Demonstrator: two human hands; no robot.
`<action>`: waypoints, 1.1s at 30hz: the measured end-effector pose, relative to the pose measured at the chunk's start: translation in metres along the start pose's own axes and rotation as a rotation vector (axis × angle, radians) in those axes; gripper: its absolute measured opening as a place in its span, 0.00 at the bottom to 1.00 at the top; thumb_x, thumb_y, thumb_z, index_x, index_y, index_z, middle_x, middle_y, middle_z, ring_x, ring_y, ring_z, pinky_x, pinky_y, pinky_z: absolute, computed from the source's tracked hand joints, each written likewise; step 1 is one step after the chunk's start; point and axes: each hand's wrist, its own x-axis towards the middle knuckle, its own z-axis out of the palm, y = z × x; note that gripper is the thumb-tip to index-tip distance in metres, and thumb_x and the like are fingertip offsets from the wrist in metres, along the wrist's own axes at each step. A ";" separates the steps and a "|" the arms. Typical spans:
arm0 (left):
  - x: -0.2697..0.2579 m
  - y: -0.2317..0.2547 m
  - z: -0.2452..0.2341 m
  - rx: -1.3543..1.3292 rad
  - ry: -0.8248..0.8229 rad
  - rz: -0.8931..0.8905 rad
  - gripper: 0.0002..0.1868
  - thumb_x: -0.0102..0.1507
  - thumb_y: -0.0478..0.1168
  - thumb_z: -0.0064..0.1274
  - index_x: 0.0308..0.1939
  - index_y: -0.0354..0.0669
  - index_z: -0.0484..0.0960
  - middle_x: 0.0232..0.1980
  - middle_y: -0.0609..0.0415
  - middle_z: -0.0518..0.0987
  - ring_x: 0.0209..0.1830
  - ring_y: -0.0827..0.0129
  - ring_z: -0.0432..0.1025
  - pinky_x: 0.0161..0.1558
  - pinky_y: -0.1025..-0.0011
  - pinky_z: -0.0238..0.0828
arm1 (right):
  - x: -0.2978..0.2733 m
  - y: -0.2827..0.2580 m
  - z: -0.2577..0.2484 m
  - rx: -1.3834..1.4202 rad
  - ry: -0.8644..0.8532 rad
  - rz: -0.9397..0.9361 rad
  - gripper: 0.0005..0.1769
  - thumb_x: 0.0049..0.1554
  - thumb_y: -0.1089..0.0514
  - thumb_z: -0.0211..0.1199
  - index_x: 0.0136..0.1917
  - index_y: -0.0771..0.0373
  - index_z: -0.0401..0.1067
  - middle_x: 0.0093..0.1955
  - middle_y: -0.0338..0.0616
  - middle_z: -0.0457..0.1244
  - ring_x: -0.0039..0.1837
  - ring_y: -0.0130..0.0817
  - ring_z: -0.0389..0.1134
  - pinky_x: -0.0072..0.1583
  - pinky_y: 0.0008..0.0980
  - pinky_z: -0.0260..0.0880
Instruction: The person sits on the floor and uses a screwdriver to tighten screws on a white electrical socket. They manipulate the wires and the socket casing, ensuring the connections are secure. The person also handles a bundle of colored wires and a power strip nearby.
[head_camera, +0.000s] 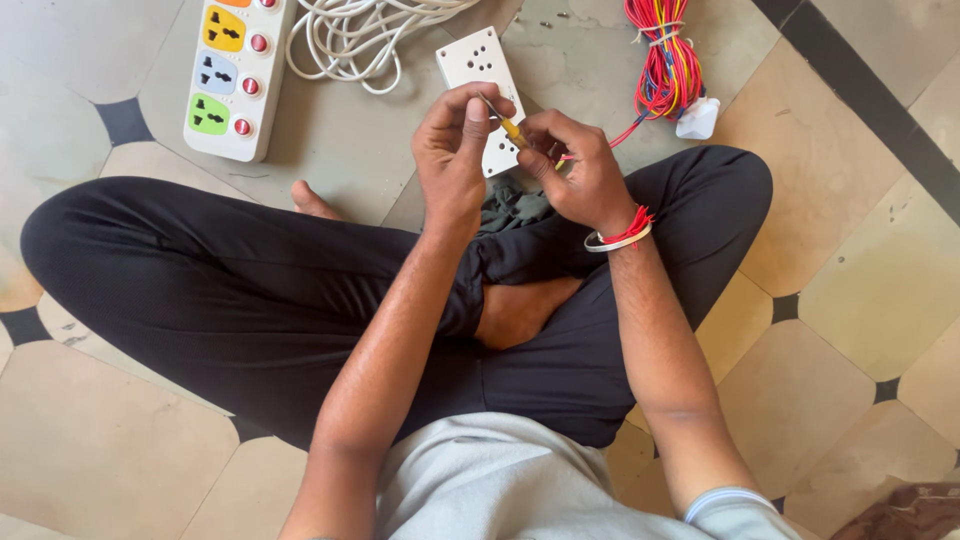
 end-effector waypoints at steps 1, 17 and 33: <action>0.000 0.000 0.000 -0.002 0.001 -0.004 0.11 0.76 0.42 0.50 0.55 0.38 0.81 0.46 0.55 0.83 0.50 0.73 0.76 0.56 0.71 0.73 | -0.001 0.000 0.000 0.004 0.011 -0.009 0.10 0.64 0.62 0.68 0.55 0.66 0.70 0.42 0.41 0.66 0.43 0.26 0.67 0.46 0.27 0.67; 0.004 0.000 0.005 -0.088 0.109 -0.040 0.10 0.75 0.44 0.46 0.50 0.39 0.74 0.44 0.53 0.82 0.44 0.70 0.78 0.49 0.69 0.77 | -0.001 -0.003 0.038 -0.023 0.266 -0.015 0.16 0.64 0.58 0.71 0.51 0.65 0.64 0.36 0.37 0.63 0.35 0.22 0.60 0.39 0.25 0.59; 0.016 0.004 -0.020 -0.230 -0.322 -0.274 0.22 0.79 0.50 0.36 0.65 0.39 0.76 0.61 0.49 0.84 0.44 0.77 0.73 0.38 0.81 0.64 | -0.007 0.016 0.024 1.272 -0.303 0.520 0.22 0.72 0.41 0.49 0.57 0.63 0.68 0.30 0.31 0.48 0.28 0.18 0.42 0.32 0.21 0.43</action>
